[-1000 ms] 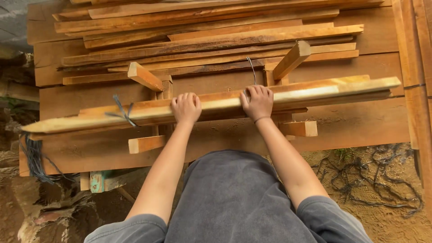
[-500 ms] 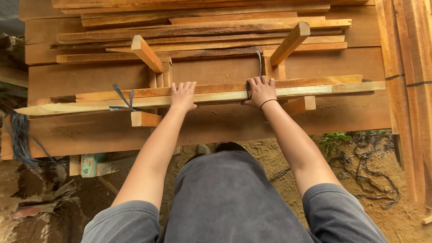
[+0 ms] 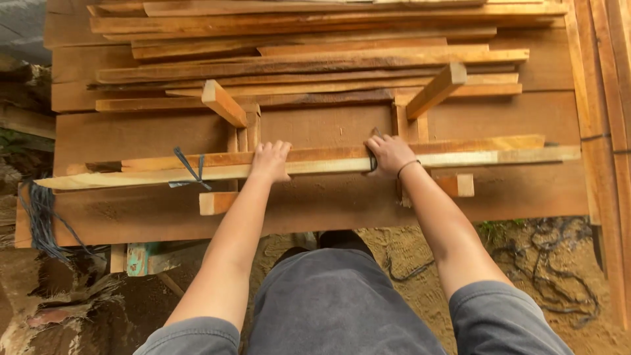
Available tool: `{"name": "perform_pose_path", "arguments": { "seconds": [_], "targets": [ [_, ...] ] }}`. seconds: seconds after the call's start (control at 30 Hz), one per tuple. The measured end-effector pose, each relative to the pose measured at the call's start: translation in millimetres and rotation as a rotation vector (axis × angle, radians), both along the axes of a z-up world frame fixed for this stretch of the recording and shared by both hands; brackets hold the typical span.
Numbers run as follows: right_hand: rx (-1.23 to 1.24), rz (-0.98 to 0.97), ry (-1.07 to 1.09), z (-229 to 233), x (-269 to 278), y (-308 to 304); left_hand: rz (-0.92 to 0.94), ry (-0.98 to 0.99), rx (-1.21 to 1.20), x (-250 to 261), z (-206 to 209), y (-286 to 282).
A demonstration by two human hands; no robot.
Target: Bundling thin wood strips together using plastic ties and moving the completed bundles.
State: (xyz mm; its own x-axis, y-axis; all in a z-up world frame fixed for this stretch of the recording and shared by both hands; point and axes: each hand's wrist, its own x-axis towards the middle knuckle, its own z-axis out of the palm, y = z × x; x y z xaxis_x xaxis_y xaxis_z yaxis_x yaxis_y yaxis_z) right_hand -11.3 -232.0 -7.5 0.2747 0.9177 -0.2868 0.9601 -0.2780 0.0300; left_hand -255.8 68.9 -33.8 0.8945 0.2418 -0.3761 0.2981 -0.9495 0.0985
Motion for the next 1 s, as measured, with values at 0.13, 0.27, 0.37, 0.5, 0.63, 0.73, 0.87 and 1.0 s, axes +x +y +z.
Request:
{"name": "perform_pose_path", "arguments": {
  "seconds": [0.13,0.27,0.37,0.5,0.63,0.73,0.87,1.0],
  "targets": [
    [-0.010,-0.034,0.043,-7.8,6.5,-1.4,0.000,0.005,-0.006,1.7,4.6,-1.1],
    [0.010,-0.014,0.080,-16.7,14.5,-3.5,-0.009,0.002,0.004,0.4,5.5,0.5],
    [-0.008,-0.015,0.097,-16.4,12.1,-6.3,-0.011,-0.021,0.017,-5.4,-0.9,-2.0],
    [0.013,-0.011,0.114,-15.6,12.8,-1.4,-0.005,-0.011,-0.001,-0.9,8.1,-3.0],
    [-0.029,-0.048,0.101,-39.7,12.2,-1.1,-0.006,0.055,-0.047,0.5,-27.3,12.4],
    [-0.011,-0.029,0.056,-50.7,6.2,-17.2,-0.013,0.083,-0.049,-4.9,-53.8,9.0],
    [-0.029,-0.059,0.033,-29.0,2.8,-11.1,-0.036,0.013,-0.045,-8.9,-25.8,5.6],
    [-0.075,-0.108,0.036,-10.1,-7.7,-4.8,-0.032,-0.046,-0.007,-9.7,0.1,-9.0]
  ]
}}
